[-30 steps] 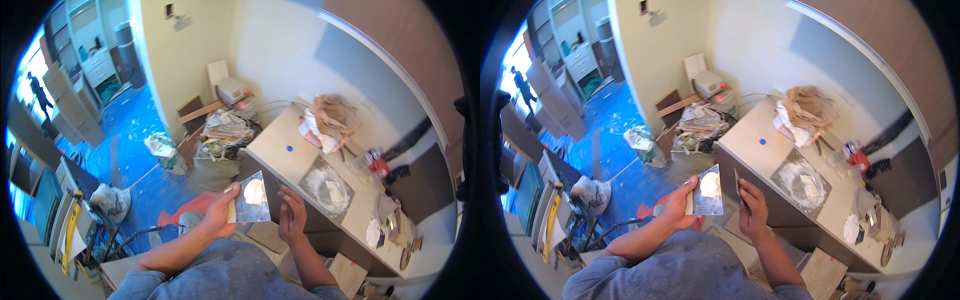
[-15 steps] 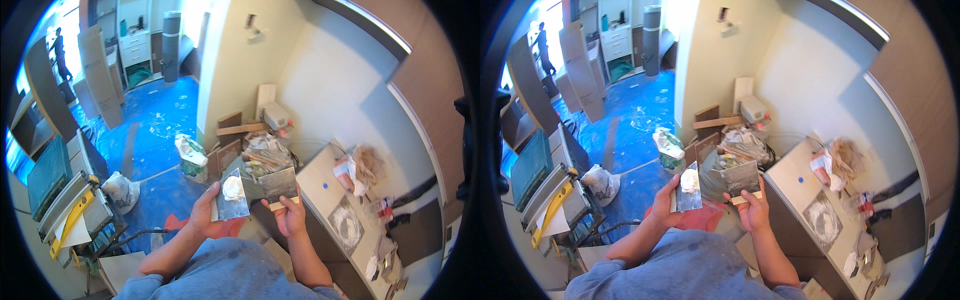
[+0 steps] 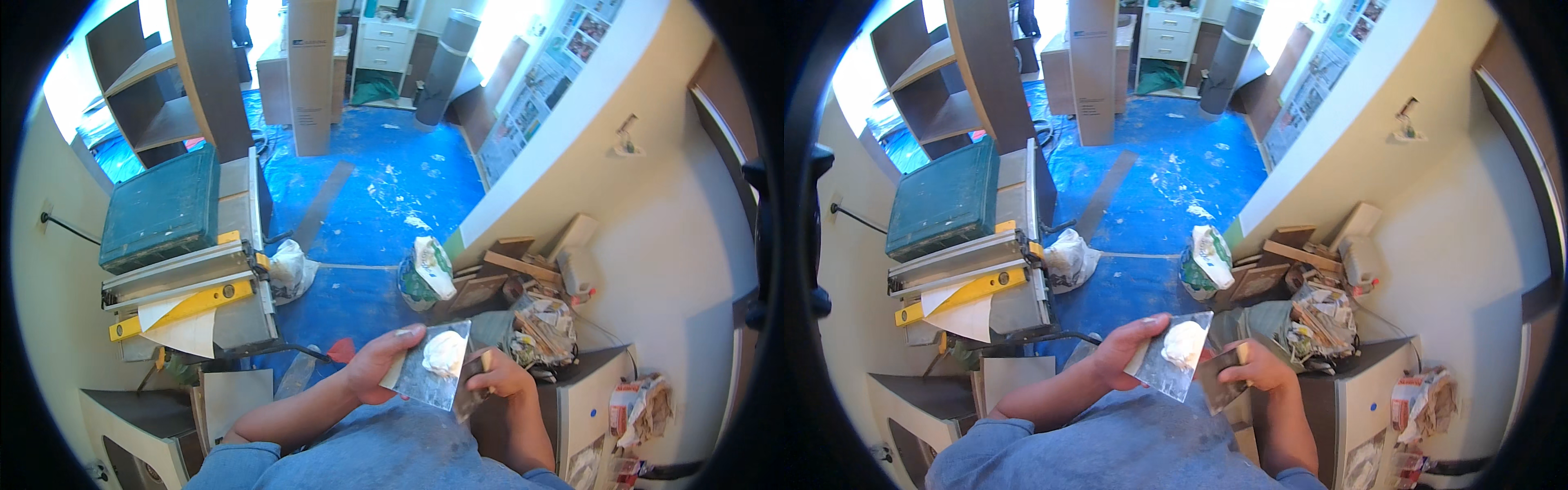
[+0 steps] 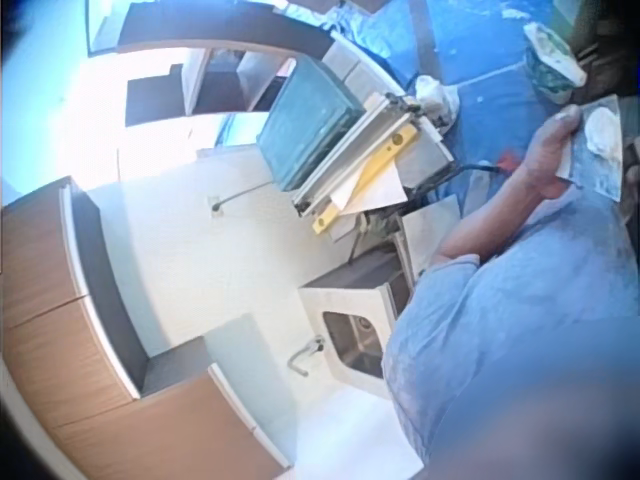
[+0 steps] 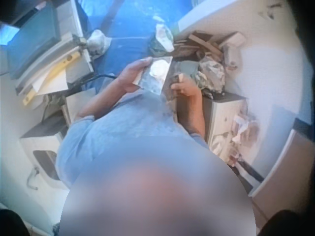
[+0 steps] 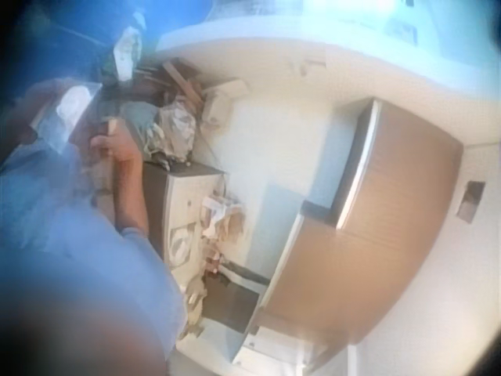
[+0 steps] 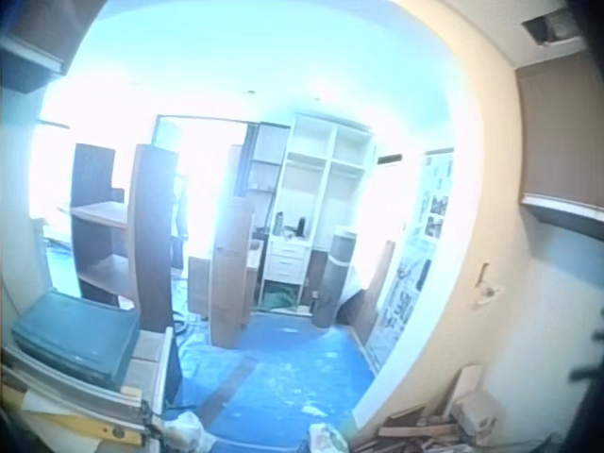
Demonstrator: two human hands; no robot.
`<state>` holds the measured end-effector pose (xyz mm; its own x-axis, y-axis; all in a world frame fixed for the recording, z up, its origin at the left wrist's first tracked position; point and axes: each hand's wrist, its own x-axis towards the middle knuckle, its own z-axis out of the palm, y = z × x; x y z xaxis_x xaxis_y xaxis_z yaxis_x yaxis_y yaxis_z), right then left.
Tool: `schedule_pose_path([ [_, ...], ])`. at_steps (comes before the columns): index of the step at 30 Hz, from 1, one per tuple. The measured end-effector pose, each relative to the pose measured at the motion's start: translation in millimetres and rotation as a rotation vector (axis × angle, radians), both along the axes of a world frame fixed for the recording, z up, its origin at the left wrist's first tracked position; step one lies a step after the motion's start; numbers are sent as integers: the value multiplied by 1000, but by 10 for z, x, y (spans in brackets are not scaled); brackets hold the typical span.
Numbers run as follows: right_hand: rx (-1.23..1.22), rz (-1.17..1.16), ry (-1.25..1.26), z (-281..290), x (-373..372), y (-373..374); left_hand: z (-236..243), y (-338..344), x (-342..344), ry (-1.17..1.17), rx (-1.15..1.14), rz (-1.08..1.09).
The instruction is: The person scoops joint compound from a hawk onto a putty knife and applies it to wall joints and corners. They smooth the compound along seams and edges, then return to the hawk to reload the knife and continue applying to additional areas.
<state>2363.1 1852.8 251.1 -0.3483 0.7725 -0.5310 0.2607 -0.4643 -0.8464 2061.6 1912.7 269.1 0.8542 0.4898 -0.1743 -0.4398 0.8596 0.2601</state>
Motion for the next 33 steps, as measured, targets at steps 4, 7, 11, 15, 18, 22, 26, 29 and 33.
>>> schedule_pose_path([
  [4,-41,-734,547,1,-137,531,22,330,-331,54,13,232],
  [7,-14,-858,777,-91,-292,1137,19,513,-432,-9,12,376],
  [11,67,-730,728,-211,-527,1857,-13,903,-482,102,41,537],
  [15,155,-574,746,-344,-849,2601,-172,1517,-495,196,83,569],
  [18,111,-437,730,-384,-976,3267,-310,2101,-326,263,91,629],
  [22,68,-287,726,-283,-1058,4302,-160,3135,-170,302,145,621],
  [26,214,-86,601,-185,-1169,5530,57,4175,-143,398,260,697],
  [29,69,-65,660,-130,-1218,6131,66,4711,-76,405,279,806],
  [33,53,-41,754,-4,-1401,6858,122,5406,-139,418,288,875],
])
